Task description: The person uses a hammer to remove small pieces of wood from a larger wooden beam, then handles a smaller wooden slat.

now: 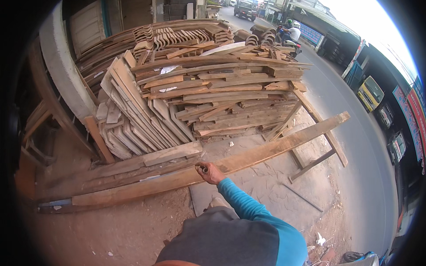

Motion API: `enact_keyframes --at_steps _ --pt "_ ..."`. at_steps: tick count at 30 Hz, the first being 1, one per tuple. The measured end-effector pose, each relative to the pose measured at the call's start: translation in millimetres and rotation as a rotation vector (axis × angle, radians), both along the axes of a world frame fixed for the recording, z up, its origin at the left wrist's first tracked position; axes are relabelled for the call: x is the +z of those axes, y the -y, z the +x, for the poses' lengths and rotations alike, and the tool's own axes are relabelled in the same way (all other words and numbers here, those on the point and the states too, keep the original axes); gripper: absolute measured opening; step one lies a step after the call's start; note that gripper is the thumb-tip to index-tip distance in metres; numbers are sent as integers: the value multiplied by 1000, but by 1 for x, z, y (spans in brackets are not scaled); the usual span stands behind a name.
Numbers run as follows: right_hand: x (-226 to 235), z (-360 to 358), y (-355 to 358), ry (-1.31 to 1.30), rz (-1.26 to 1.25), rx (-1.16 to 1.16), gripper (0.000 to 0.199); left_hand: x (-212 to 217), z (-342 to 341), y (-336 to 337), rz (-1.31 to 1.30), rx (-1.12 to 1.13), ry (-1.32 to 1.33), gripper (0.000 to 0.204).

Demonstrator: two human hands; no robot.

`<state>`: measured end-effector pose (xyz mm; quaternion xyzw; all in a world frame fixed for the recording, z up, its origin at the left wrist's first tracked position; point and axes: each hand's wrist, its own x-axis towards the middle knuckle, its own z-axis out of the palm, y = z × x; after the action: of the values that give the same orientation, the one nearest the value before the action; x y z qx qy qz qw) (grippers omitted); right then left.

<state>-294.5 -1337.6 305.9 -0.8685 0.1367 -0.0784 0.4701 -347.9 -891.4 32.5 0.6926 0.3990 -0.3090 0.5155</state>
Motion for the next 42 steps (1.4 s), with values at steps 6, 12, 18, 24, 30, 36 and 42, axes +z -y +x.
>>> enact_keyframes --at_steps 6,12,18,24,30,36,42 --pt "-76 5 25 30 -99 -92 30 -5 -1 -11 -9 14 -8 72" --pt "-105 7 32 -4 45 -270 41 -17 6 -26 -16 1 -19 74" --pt "-114 44 -10 72 117 -398 47 -37 -17 -90 -6 129 -4 77" --pt "-121 65 -21 68 164 -528 51 -98 -102 -148 -10 308 -171 79" --pt "-121 165 -104 -8 437 -346 49 -39 -69 -226 144 252 -102 68" --pt "-153 306 -261 -83 509 32 49 -11 -6 -286 290 234 -164 69" --pt "-94 440 -439 -61 568 393 51 15 35 -330 259 291 -338 68"
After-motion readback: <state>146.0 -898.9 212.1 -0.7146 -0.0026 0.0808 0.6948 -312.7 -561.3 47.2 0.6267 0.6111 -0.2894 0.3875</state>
